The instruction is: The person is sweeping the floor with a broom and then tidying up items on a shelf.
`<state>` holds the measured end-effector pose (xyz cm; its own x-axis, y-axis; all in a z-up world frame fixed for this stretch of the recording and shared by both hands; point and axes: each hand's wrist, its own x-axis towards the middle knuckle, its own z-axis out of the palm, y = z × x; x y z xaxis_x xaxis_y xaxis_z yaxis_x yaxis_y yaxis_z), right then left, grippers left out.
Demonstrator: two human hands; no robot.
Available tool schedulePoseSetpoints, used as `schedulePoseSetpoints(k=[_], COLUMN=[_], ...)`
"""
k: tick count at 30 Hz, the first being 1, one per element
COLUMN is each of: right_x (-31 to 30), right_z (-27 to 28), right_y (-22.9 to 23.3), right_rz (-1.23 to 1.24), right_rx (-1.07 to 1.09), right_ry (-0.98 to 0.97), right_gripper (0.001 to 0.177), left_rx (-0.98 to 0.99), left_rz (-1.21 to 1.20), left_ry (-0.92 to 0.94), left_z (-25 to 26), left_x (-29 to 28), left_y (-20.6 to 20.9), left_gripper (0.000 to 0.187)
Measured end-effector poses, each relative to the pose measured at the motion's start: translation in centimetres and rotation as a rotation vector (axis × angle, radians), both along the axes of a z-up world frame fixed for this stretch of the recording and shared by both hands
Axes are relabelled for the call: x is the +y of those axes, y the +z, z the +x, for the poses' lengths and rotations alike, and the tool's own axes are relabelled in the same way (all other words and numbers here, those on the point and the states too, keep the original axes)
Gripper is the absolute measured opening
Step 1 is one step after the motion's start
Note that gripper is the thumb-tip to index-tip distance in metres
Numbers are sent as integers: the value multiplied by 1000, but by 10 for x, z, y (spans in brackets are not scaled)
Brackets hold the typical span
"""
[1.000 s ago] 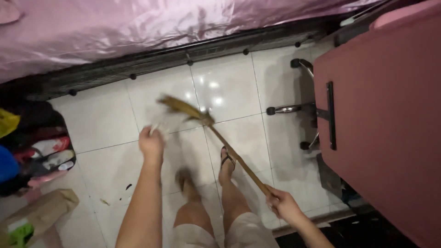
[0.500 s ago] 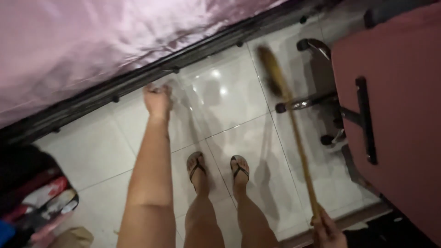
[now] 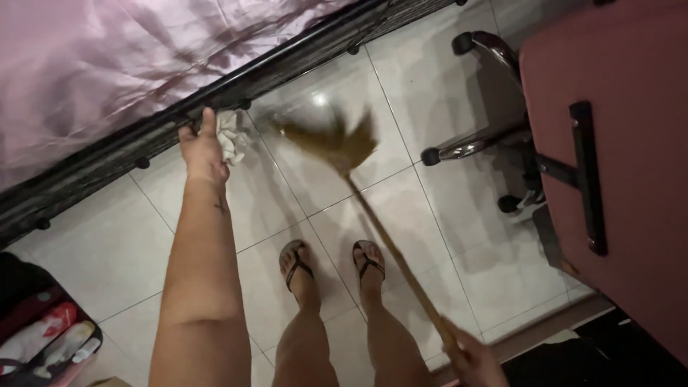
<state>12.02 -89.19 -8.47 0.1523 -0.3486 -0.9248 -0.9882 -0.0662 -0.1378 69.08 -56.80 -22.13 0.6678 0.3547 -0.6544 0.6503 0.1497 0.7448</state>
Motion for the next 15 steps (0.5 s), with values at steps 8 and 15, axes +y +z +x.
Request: schedulePoseSetpoints(k=[8,15], right_x=[-67,-88], right_z=[-43,98], right_y=[-17,-59], right_rz=[-411,-551], right_rx=[-306,-326], right_ry=[70,203], right_gripper=[49,32], left_rx=[-289,-314], left_rz=[-86,65], left_ry=[-63,-28], left_z=[-7,-10], left_x=[42,41], left_y=[-87,-46], left_gripper=[33,29])
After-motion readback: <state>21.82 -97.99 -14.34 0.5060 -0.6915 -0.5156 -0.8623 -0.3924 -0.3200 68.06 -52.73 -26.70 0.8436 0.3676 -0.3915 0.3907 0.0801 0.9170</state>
